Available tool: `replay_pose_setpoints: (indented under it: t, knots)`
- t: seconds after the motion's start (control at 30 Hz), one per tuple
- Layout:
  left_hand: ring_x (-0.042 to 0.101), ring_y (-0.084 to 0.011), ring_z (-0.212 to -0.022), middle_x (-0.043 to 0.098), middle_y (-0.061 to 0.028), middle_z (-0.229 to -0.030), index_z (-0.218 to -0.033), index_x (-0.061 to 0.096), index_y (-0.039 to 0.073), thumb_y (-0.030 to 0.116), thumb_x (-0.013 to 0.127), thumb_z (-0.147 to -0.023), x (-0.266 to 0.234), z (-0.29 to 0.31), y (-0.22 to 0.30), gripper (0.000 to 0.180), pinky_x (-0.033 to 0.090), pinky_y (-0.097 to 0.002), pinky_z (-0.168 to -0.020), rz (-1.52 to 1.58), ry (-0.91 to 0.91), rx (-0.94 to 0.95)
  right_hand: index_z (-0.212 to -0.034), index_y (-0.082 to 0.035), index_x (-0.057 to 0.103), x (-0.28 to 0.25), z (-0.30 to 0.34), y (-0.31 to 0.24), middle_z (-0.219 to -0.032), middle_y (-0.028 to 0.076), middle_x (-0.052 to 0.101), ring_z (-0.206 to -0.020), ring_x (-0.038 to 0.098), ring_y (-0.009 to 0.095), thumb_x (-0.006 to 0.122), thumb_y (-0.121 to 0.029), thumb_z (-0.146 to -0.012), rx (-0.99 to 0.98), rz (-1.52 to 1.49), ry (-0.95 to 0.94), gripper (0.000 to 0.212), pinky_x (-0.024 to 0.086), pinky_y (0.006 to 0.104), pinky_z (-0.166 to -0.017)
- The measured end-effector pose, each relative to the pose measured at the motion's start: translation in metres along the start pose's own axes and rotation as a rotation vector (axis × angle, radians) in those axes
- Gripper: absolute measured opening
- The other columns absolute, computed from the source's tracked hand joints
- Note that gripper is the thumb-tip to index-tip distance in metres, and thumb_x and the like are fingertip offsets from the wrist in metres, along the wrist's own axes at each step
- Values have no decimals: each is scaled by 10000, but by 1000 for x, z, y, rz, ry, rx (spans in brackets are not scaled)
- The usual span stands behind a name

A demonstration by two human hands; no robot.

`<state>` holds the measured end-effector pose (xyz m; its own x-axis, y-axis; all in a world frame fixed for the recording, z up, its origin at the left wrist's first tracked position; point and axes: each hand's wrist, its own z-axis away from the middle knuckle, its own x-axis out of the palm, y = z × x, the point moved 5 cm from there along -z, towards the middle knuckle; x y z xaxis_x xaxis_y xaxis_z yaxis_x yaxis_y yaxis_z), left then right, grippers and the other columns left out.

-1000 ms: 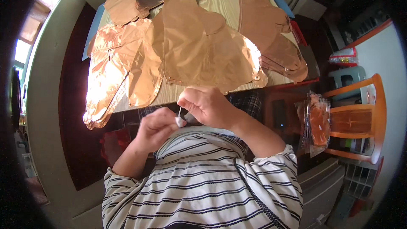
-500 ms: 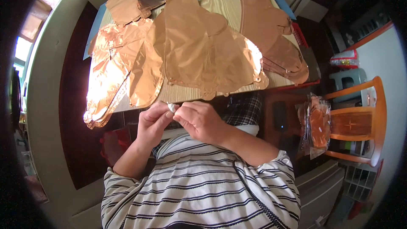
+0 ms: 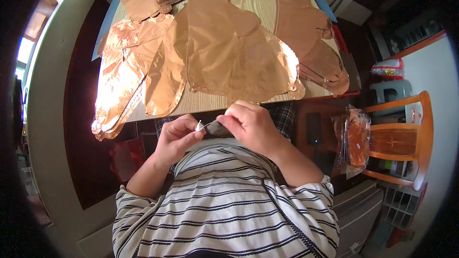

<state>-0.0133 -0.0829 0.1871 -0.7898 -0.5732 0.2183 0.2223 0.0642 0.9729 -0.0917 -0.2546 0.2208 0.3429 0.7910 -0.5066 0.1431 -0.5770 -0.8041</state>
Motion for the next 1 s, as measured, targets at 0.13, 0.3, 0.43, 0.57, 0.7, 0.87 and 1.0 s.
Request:
replay_pose_setpoints:
  t: [0.13,0.3,0.43,0.57,0.7,0.87,1.0]
  knots:
    - [547,-56,-821,594,-11,-908,-941,674,-21,52,666,-910,1,-1,2,79,432,-201,-710,136,-54,-52,-1016,-43,628,-19,3,-19,-890,83,620,-668,616,210,745,-51,-797,-40,29,37,248,517,298,-585]
    - [565,-74,-835,605,-25,-940,-955,686,-10,28,652,-912,7,-7,4,67,443,-212,-734,298,-126,-60,-1049,-33,637,-9,-2,-28,-915,97,652,-771,653,224,736,8,-772,-235,-111,-25,298,537,314,-658]
    - [580,-94,-843,607,-28,-940,-991,699,6,15,639,-915,13,-12,11,97,448,-215,-748,494,-118,-18,-917,-29,653,14,1,-18,-832,94,672,-733,671,209,715,28,-793,-117,-232,13,150,526,296,-630]
    - [585,-107,-842,607,-29,-924,-1031,697,3,14,625,-923,6,-14,8,130,457,-232,-743,342,0,82,-976,-11,665,27,4,-12,-869,82,706,-727,674,123,688,-25,-864,123,-408,-3,116,526,264,-603]
    - [579,-119,-816,603,-44,-900,-1036,689,-8,6,619,-922,1,-15,22,135,463,-246,-718,-26,44,204,-1107,21,657,28,2,0,-958,76,715,-837,672,99,647,-88,-920,353,-515,-153,216,533,239,-669]
    - [574,-151,-779,589,-70,-878,-1012,686,-12,-9,648,-886,4,-19,46,132,461,-258,-679,-367,-4,386,-1194,44,628,13,-11,-3,-1071,95,686,-971,640,128,596,-187,-974,538,-1089,-429,320,506,240,-811]
    - [569,-160,-775,587,-65,-849,-995,692,-12,18,652,-888,3,-30,49,118,459,-270,-685,-273,-129,343,-1150,18,650,0,-25,3,-1040,69,676,-913,643,118,677,-149,-914,388,-798,-416,291,513,246,-799]
